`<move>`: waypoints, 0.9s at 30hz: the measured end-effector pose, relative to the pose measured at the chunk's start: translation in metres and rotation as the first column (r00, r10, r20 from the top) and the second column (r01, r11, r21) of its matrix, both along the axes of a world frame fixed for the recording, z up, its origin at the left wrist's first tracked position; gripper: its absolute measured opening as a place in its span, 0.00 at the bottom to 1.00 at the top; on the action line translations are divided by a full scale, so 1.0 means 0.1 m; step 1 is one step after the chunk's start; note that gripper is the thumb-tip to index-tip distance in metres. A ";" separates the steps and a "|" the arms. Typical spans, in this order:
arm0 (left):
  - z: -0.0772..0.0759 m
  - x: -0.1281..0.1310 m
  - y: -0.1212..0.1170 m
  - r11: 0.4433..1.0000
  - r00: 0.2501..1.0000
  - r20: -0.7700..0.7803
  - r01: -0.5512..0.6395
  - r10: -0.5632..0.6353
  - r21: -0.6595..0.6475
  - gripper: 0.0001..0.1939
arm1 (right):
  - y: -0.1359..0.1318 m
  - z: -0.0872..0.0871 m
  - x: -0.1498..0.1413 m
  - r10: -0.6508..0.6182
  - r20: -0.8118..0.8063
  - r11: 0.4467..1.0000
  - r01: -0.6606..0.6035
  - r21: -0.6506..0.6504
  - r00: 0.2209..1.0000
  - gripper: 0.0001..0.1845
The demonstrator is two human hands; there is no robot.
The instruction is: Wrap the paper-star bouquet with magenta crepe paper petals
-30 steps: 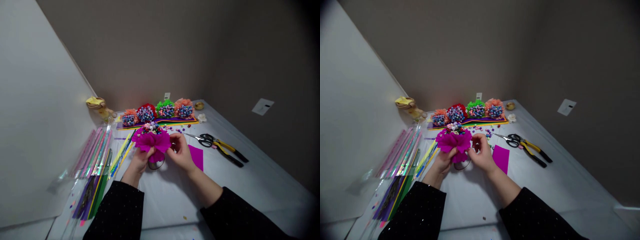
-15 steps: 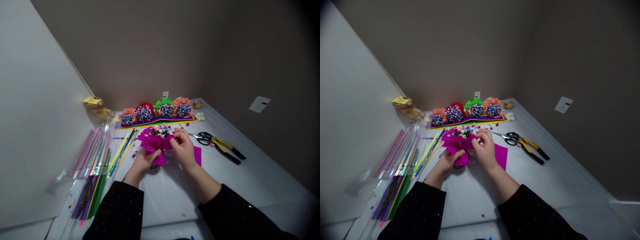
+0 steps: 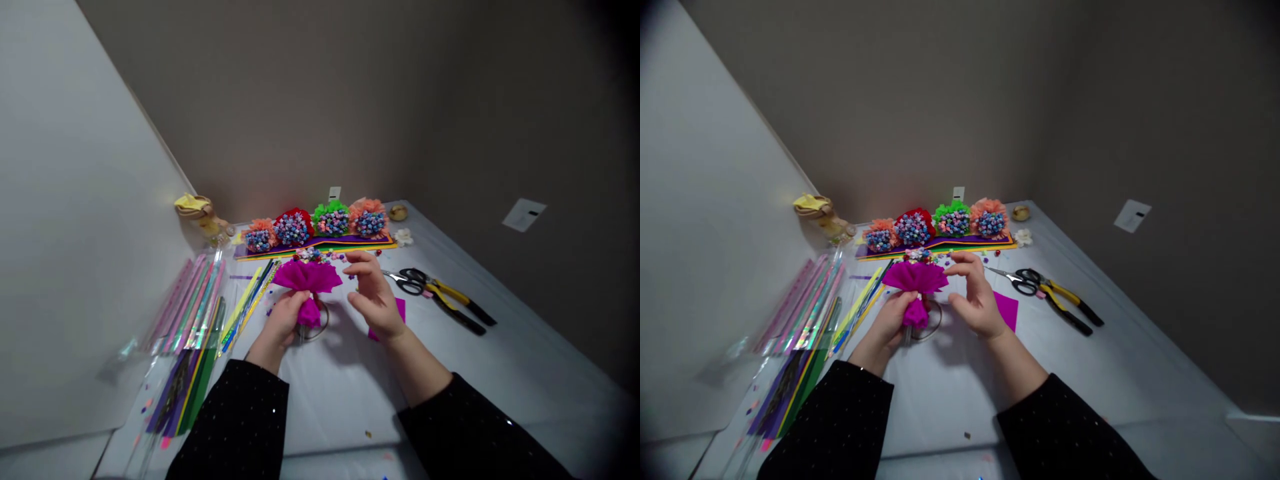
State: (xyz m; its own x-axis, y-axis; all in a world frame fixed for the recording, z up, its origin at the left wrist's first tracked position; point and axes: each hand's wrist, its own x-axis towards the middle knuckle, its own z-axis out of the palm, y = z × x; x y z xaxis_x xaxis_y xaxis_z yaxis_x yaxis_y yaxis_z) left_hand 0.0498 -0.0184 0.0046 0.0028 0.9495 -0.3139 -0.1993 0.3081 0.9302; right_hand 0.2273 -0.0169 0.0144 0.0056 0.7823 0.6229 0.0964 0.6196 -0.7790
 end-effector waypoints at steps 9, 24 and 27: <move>0.00 0.04 -0.04 0.991 0.993 -0.003 0.118 -0.118 0.057 0.10 | 0.04 0.00 -0.06 -0.104 0.198 0.995 0.104 0.011 0.975 0.03; 0.12 0.09 -0.11 0.940 0.913 -0.381 0.247 -0.145 0.233 0.04 | -0.02 0.03 -0.08 -0.300 0.155 0.953 0.289 0.090 0.941 0.05; 0.11 0.09 -0.10 0.946 0.899 -0.431 0.202 -0.076 0.255 0.04 | -0.01 0.01 -0.08 -0.315 0.161 0.949 0.306 0.078 0.935 0.05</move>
State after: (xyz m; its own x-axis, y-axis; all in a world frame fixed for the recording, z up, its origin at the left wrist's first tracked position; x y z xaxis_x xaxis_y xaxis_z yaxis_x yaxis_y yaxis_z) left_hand 0.0590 -0.0284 0.0158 0.0729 0.9969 -0.0313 0.2440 0.0126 0.9697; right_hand 0.2197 -0.0179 0.0155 0.1342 0.7260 0.6745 0.4184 0.5755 -0.7027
